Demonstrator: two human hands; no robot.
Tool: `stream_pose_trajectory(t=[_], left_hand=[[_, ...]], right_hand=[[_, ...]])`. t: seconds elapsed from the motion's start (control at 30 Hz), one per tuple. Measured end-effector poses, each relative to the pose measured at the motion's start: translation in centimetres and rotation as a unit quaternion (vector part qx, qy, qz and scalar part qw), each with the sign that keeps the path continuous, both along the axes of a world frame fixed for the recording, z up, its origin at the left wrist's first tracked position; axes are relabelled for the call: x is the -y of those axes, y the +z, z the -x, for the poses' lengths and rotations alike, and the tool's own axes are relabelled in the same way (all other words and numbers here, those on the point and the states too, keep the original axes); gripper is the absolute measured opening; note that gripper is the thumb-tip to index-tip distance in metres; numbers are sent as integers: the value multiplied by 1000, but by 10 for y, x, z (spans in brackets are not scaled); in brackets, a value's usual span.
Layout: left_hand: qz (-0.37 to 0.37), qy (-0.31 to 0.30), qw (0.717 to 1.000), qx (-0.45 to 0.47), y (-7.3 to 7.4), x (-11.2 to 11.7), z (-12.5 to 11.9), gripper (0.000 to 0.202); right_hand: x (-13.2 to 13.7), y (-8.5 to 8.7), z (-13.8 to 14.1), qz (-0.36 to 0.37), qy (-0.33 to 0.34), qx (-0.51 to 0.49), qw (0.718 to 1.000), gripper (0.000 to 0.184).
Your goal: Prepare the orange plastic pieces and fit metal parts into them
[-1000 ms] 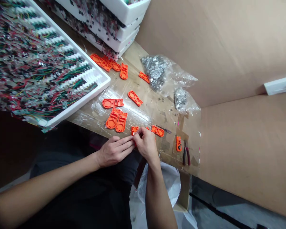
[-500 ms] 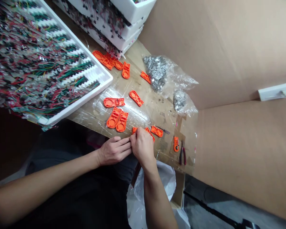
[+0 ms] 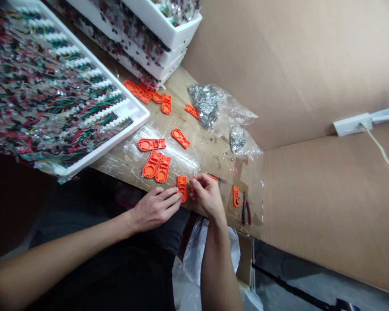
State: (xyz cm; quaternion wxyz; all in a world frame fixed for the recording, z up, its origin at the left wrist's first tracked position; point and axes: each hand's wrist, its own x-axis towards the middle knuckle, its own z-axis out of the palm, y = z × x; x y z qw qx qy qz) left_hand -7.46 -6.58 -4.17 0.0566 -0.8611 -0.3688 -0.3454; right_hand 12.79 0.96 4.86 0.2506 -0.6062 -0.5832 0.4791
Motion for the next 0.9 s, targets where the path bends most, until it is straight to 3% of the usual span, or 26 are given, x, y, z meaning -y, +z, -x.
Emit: stream_pose_trajectory(t=[0.17, 0.3, 0.37, 0.47, 0.57, 0.73, 0.83, 0.9], left_hand=[[59, -11, 997, -43, 17, -6, 7, 22], [99, -29, 995, -11, 30, -16, 11, 20], [174, 18, 984, 25, 40, -23, 9, 20], [323, 118, 939, 25, 57, -36, 1, 26], [390, 154, 908, -7, 67, -51, -8, 28], [397, 134, 908, -26, 69, -66, -13, 19], [403, 125, 907, -12, 65, -68, -13, 17], [407, 122, 905, 3, 63, -68, -13, 16]], right_hand=[[-61, 6, -68, -182, -133, 101, 969, 34], [-125, -12, -121, -192, -195, 168, 947, 31], [-148, -23, -133, -184, -196, 186, 945, 27], [-171, -33, -137, -184, -177, 226, 940, 23], [-185, -36, -133, -199, -145, 271, 931, 19], [-196, -32, -125, -214, -102, 308, 921, 8], [-180, -22, -115, -227, -95, 291, 925, 10], [-151, -14, -102, -233, -80, 204, 947, 10]])
